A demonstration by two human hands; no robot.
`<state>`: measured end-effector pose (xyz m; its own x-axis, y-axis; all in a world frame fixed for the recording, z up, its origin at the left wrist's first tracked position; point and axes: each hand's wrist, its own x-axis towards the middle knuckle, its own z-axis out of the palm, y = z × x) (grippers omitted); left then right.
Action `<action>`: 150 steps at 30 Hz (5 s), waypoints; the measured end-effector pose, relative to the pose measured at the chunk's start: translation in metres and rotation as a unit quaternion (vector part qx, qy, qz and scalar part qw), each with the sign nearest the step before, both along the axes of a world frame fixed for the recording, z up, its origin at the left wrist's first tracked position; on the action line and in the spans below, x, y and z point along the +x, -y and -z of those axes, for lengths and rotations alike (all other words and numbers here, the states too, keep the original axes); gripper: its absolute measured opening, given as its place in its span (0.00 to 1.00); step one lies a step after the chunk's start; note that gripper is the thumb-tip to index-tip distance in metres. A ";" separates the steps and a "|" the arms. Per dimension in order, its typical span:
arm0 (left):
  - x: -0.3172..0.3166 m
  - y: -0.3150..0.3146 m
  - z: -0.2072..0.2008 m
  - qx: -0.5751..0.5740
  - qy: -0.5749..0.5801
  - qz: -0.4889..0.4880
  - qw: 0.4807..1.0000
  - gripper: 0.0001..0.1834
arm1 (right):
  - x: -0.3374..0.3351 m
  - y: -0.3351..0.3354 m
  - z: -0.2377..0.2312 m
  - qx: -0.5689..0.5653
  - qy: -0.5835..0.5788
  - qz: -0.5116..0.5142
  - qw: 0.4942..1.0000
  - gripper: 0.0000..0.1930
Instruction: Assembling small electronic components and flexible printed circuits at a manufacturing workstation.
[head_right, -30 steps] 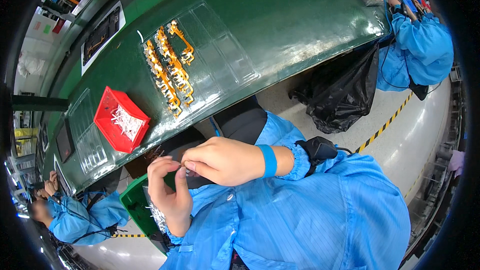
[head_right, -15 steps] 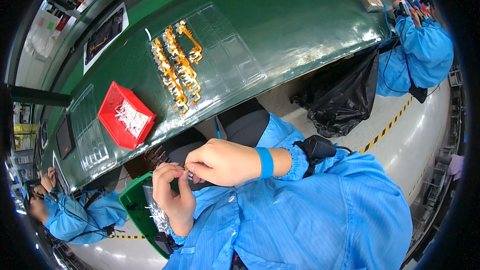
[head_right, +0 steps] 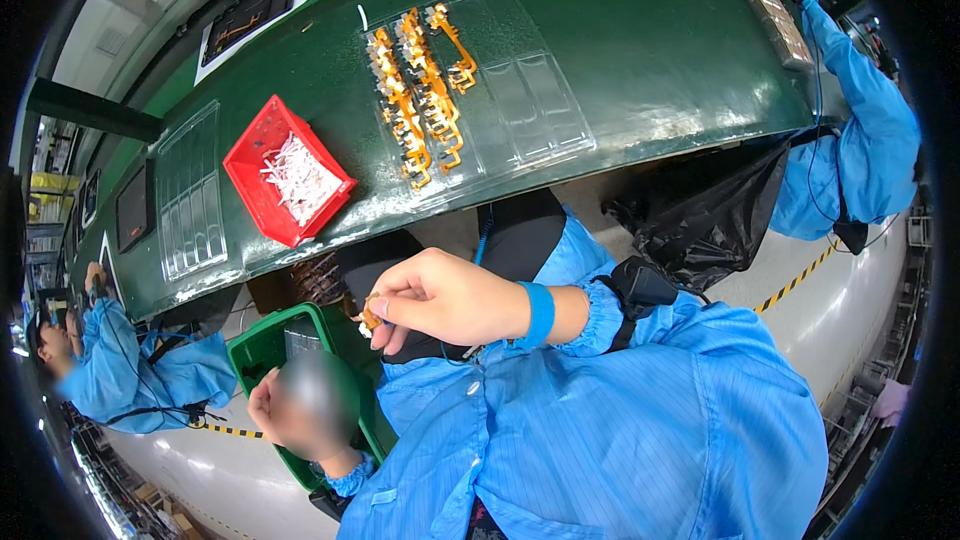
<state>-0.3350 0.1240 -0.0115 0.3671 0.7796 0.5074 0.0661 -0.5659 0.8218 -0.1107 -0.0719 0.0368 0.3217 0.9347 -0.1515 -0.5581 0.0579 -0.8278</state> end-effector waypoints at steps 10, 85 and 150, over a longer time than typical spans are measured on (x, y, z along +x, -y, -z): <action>-0.082 -0.050 0.046 0.076 -0.401 -0.148 0.901 0.10 | -0.002 -0.017 0.006 0.011 0.001 -0.043 0.999 0.12; 0.091 0.044 -0.049 -0.223 -0.211 0.479 0.822 0.03 | 0.018 0.019 0.009 0.093 0.438 0.002 0.894 0.08; 0.059 0.049 -0.016 -0.372 -0.075 0.389 0.839 0.33 | 0.011 0.029 0.005 0.116 0.277 -0.036 0.953 0.07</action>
